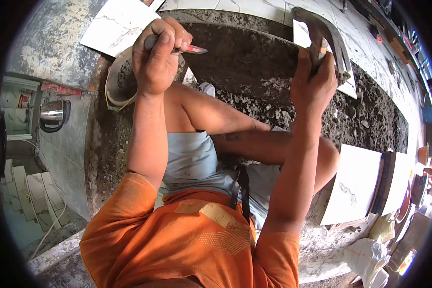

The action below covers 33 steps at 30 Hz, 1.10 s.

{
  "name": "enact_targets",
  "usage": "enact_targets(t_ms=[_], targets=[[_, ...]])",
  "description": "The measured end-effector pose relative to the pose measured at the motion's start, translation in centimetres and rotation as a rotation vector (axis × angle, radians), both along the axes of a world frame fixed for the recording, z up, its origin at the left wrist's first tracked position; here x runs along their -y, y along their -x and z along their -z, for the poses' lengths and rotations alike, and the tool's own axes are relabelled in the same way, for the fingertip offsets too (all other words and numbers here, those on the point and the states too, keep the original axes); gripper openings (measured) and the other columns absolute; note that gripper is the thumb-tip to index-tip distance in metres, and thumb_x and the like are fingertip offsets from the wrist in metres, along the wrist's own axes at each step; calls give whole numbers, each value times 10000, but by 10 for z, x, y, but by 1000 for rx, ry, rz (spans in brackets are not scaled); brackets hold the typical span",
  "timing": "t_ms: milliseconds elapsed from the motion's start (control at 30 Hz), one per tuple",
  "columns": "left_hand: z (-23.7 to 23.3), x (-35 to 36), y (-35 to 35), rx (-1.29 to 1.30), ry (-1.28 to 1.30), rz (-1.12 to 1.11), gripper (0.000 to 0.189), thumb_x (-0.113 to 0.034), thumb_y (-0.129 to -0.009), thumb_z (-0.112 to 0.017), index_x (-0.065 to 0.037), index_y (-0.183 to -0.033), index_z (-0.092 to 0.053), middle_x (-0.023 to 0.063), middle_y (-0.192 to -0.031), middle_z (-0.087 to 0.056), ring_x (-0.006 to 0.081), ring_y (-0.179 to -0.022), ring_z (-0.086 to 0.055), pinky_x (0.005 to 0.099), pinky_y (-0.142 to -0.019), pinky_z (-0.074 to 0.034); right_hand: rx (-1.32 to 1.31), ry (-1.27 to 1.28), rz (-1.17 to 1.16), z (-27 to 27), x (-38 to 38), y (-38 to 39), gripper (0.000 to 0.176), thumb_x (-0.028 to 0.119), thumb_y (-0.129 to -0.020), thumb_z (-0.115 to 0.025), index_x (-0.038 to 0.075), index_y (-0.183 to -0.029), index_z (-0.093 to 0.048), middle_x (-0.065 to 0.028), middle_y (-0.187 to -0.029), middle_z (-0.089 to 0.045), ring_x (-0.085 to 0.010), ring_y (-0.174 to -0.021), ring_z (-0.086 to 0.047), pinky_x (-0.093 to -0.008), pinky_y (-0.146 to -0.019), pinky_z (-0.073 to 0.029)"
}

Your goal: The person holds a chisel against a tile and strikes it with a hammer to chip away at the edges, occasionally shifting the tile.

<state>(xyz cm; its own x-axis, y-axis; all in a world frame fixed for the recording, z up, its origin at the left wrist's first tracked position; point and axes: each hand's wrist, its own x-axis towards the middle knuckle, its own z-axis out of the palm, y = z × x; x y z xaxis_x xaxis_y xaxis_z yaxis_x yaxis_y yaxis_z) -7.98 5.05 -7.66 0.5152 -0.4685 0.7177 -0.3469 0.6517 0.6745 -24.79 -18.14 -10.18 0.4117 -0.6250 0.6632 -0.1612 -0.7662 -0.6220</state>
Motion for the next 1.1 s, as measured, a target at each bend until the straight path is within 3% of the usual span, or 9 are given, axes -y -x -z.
enact_targets(t_ms=[67, 200, 367, 533, 667, 733, 867, 967, 1100], targets=[[-6, 1, -8, 243, -96, -74, 240, -217, -1069, -542, -47, -904, -509, 99, -894, -546, 163, -795, -513, 330, -743, -459, 62, 23, -26, 1, 4, -6, 305, 307, -970, -682, 8, -973, -624, -215, -811, -695, -385, -725, -690, -448, -670, -523], [-19, 3, -13, 89, -338, -269, 395, -417, -1007, -674, -44, -919, -580, 69, -839, -629, 147, -758, -640, 277, -644, -518, 4, -6, 5, 3, 16, -18, 338, 335, -979, -685, 10, -955, -599, -193, -754, -672, -363, -657, -658, -429, -628, -508], [-1, -41, 2, 82, -442, -417, 286, -190, -994, -709, -56, -780, -574, -29, -717, -539, 38, -611, -436, 228, -551, -344, -57, 27, 27, 4, 32, -31, 373, 377, -984, -672, 18, -935, -581, -211, -745, -670, -427, -681, -660, -456, -633, -508], [21, -124, 18, -38, -672, -633, 174, -132, -984, -675, -26, -852, -636, -18, -725, -572, 39, -602, -456, 231, -542, -359, -88, 77, 5, 7, 49, -41, 394, 423, -981, -658, 38, -947, -584, -231, -815, -699, -481, -790, -672, -504, -698, -520], [5, -131, 29, -113, -470, -530, 187, -173, -1015, -583, -12, -920, -583, 39, -773, -514, 104, -613, -462, 275, -555, -419, -102, 82, 6, 7, 54, -46, 411, 435, -974, -659, 32, -944, -579, -235, -808, -690, -493, -793, -661, -515, -695, -512], [-9, -101, 31, -250, 124, -379, 181, -139, -973, -583, -4, -853, -581, 59, -692, -535, 130, -582, -474, 283, -524, -400, -80, 94, -1, 8, 54, -46, 414, 435, -971, -662, 30, -939, -578, -237, -803, -687, -495, -791, -659, -519, -692, -509], [-21, -52, 17, 90, 152, -529, 218, -185, -958, -608, 8, -858, -586, 99, -686, -559, 185, -606, -558, 299, -538, -448, -114, 74, 45, 6, 49, -41, 412, 429, -966, -666, 27, -936, -584, -240, -785, -678, -500, -780, -654, -522, -676, -502], [-21, -13, -12, -106, 226, -247, 240, -209, -989, -583, -38, -822, -558, 68, -768, -535, 199, -615, -501, 354, -575, -443, -108, 63, 29, 3, 41, -35, 409, 421, -976, -652, 15, -1001, -604, -263, -833, -684, -498, -821, -666, -508, -702, -512], [-27, 38, -34, -106, -75, -358, 560, -560, -1045, -514, -14, -1039, -635, 121, -904, -695, 135, -628, -655, 265, -515, -503, -99, 58, 29, 1, 35, -36, 378, 380, -983, -651, 6, -1015, -603, -256, -815, -674, -472, -776, -660, -487, -684, -506]])
